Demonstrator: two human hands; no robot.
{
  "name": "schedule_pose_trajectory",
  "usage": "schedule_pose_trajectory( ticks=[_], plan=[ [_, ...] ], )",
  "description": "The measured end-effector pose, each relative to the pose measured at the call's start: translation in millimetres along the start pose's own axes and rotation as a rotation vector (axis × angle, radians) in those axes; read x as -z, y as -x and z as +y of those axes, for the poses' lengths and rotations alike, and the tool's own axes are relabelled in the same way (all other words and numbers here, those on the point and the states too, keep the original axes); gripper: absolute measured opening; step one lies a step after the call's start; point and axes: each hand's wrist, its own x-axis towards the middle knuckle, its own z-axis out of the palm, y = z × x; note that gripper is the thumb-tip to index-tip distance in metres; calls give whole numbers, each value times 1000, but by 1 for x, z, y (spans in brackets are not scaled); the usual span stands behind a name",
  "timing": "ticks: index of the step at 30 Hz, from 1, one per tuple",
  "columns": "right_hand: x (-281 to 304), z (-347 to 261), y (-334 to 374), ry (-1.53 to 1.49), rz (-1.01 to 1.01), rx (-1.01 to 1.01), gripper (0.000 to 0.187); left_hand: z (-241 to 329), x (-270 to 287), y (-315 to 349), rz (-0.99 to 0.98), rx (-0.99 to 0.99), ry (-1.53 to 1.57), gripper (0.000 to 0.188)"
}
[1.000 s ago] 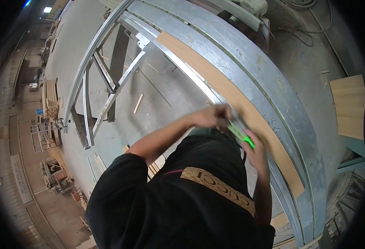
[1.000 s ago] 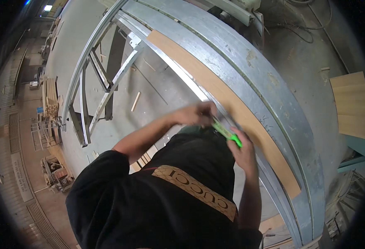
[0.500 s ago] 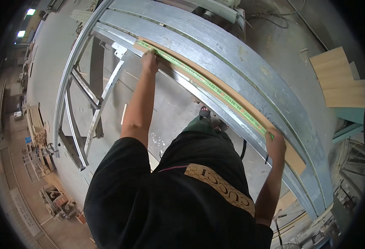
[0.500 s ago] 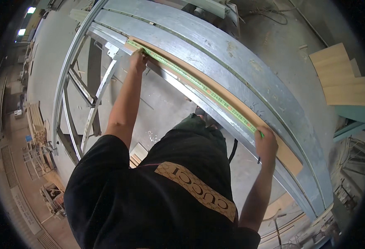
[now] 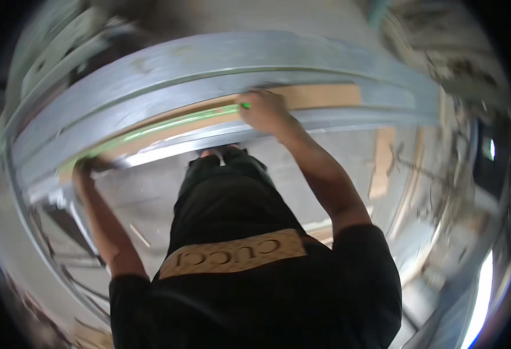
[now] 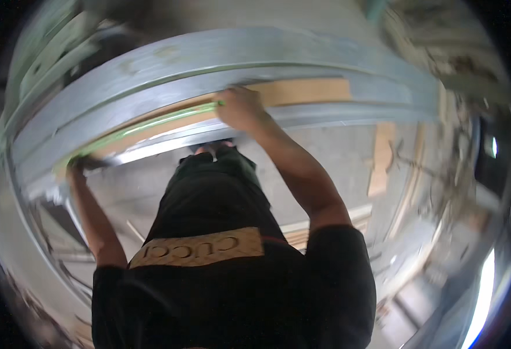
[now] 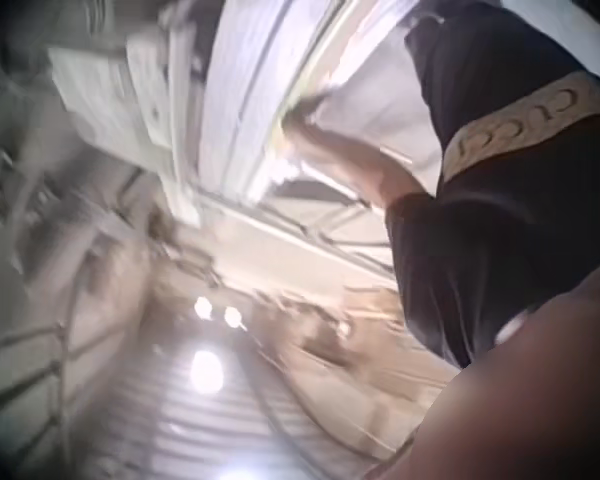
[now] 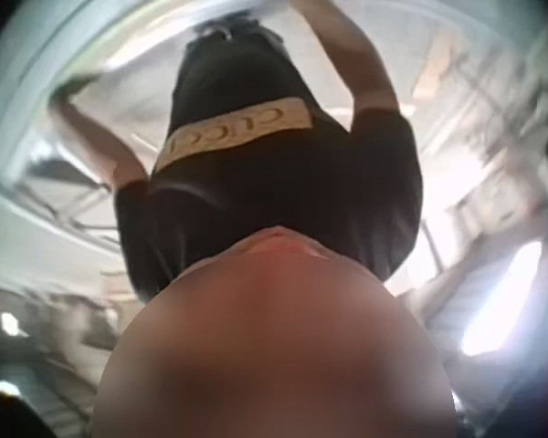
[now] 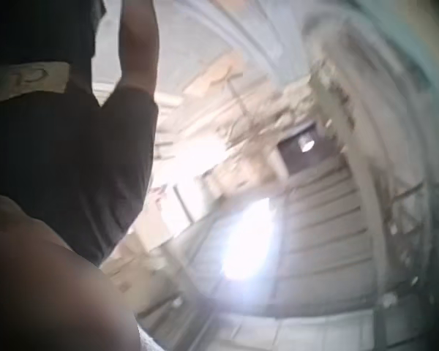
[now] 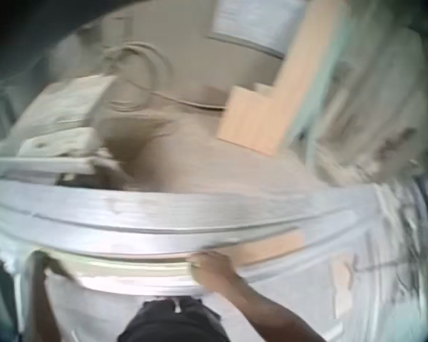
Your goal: Measuring a wood plank with a tape measure and aligning it on a sliding table saw.
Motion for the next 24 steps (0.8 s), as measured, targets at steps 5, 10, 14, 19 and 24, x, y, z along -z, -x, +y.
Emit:
schedule_pose_trajectory(
  ticks=[5,10,14,19,24],
  plan=[
    [70,100,55,214,-197,-311,28,85,-35,-32,18,202,-397,34],
    [133,261,100,177,-65,-336,29,64,-10,-11,-84,177,-407,42],
    [187,352,128,208,-124,-390,27,69,-12,-30,144,628,763,49],
    [189,395,136,149,-123,-432,26,73,-8,-37,-19,352,18,37],
    [173,395,130,140,-54,-375,30,90,-6,-37,366,812,722,39]
  ],
)
